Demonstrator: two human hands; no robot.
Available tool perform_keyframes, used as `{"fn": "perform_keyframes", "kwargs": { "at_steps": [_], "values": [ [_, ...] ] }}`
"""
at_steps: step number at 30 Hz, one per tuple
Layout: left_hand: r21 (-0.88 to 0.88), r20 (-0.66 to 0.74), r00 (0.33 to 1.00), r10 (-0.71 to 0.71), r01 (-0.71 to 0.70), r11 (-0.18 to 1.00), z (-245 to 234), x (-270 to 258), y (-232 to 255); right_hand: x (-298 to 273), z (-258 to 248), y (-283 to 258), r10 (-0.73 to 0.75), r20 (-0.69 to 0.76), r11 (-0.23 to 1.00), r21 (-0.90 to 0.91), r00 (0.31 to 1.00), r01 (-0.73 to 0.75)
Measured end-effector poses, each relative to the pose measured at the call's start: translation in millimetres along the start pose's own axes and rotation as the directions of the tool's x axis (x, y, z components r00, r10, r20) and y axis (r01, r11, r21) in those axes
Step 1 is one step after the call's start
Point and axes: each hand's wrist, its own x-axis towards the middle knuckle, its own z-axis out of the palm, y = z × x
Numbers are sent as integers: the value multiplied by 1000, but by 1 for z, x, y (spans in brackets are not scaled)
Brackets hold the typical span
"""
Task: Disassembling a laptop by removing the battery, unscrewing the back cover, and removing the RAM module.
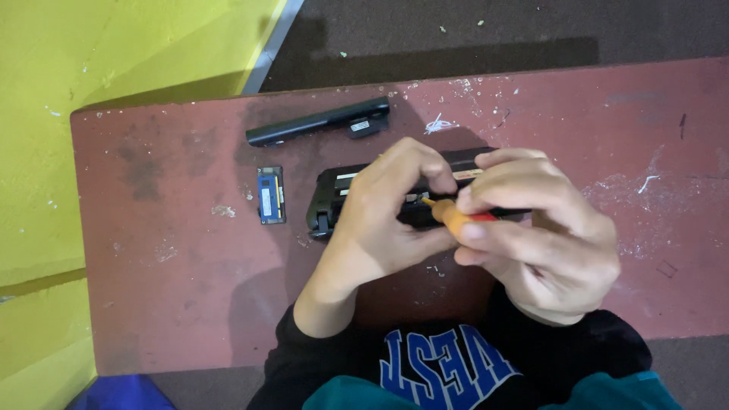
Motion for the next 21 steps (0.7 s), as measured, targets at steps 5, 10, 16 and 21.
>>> {"fn": "perform_keyframes", "kwargs": {
  "at_steps": [5,10,16,21],
  "values": [
    [14,142,989,30,-33,999,-17,-7,-8,4,-1,-2,32,35,999,-2,999,-32],
    [-17,240,967,84,-83,996,-17,-6,-7,2,-2,-3,14,-7,1000,10,1000,-14],
    [55,204,979,-4,-7,998,-12,-1,-2,-5,-12,2,47,83,998,42,995,-51],
    [122,105,994,-16,3,993,2,1,-5,-6,-13,4,44,111,998,43,993,-49]
  ]
}}
